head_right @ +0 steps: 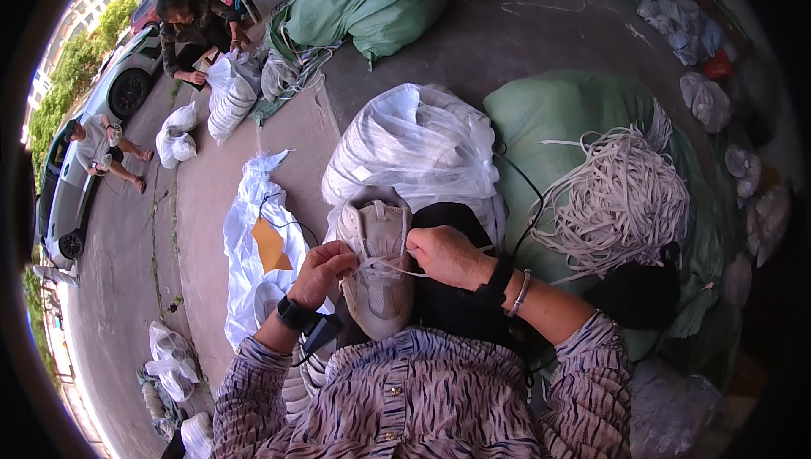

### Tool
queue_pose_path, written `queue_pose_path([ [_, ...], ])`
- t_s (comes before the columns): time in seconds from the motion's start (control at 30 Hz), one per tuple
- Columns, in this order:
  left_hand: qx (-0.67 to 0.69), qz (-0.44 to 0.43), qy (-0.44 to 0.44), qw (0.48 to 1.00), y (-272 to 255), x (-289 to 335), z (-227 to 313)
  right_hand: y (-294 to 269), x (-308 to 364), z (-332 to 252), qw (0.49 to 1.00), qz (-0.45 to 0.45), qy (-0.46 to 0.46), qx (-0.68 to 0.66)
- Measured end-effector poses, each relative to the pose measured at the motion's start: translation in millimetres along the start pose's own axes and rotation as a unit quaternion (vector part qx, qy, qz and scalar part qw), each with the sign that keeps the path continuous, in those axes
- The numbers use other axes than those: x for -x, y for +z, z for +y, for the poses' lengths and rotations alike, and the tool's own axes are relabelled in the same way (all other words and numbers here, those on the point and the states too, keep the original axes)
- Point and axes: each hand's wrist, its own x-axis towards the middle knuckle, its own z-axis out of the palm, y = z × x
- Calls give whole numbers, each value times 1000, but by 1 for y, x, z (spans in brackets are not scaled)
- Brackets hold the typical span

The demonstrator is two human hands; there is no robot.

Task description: Lacing a white sneaker while sitting in a workshop area.

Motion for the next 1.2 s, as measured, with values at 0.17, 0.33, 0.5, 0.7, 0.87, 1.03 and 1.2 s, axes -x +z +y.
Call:
queue_pose_path([
  [0.17,-29,38,4,999,0,-3,7,-1,-3,4,999,4,-53,1],
  [0.33,-608,111,326,715,25,-11,40,-9,-3,2,966,25,-142,214],
  [0.5,-635,44,375,674,14,-3,71,-11,-8,-3,889,103,-292,338],
  [0.7,-668,-139,401,611,4,-17,85,-14,-13,-4,855,35,-348,383],
  [0.87,-658,-192,299,664,4,-20,92,-10,-17,-4,888,20,-327,322],
  [1.03,-667,-154,251,685,15,-25,84,-9,-30,-18,941,-39,-180,284],
  [1.2,-600,-88,288,741,0,-41,64,-2,-33,-22,954,-39,-146,258],
])
